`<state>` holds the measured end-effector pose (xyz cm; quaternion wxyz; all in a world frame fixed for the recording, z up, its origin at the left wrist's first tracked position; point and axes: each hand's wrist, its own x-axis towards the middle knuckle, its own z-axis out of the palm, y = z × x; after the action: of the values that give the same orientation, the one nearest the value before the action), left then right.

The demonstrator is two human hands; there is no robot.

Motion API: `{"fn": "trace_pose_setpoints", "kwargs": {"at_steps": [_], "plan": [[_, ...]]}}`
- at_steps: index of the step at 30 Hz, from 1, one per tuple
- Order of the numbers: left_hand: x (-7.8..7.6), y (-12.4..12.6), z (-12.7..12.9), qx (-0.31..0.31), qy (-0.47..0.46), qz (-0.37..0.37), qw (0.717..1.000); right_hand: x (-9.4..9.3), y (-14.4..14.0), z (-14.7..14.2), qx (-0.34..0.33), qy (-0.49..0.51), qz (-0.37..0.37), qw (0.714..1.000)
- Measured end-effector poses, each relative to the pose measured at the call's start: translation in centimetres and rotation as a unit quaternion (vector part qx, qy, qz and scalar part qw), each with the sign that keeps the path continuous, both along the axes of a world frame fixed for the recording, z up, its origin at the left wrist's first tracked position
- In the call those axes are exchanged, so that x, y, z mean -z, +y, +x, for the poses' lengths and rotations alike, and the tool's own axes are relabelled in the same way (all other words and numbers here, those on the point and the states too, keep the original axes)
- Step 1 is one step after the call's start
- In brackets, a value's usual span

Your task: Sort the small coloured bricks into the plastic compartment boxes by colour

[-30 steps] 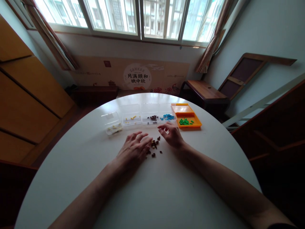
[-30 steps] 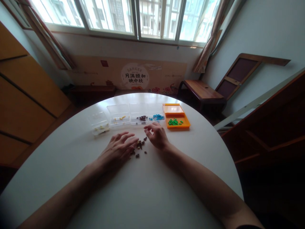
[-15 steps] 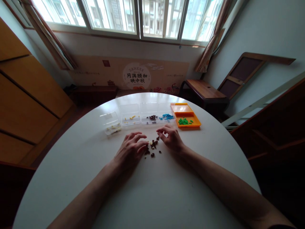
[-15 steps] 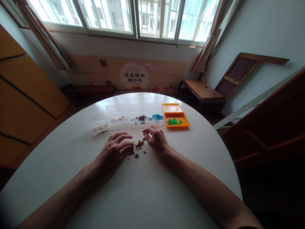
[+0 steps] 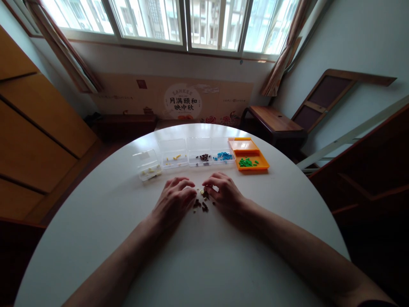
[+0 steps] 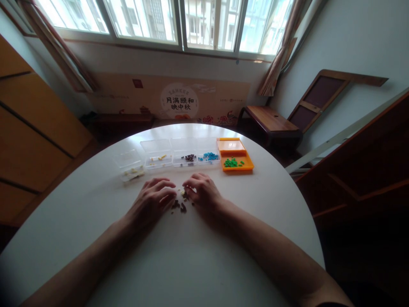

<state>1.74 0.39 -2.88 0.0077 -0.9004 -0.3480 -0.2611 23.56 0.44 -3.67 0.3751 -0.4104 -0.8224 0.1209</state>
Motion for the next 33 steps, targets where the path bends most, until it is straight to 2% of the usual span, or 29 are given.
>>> {"fn": "trace_pose_setpoints", "kwargs": {"at_steps": [4,10,21,33], "plan": [[-0.31,-0.18,0.19,0.004,-0.02,0.004,1.0,0.23,0.14,0.07,0.003,0.004,-0.001,1.0],[-0.98,-0.73,0.29,0.077,-0.02,-0.037,0.996,0.08,0.13,0.24,0.016,0.009,-0.014,1.0],[-0.18,-0.32,-0.03,0.067,0.002,-0.026,0.997,0.11,0.08,0.21,0.012,0.013,-0.014,1.0],[-0.56,-0.38,0.07,0.075,0.0,-0.042,0.996,0.07,0.11,0.19,0.016,0.008,-0.017,1.0]]}}
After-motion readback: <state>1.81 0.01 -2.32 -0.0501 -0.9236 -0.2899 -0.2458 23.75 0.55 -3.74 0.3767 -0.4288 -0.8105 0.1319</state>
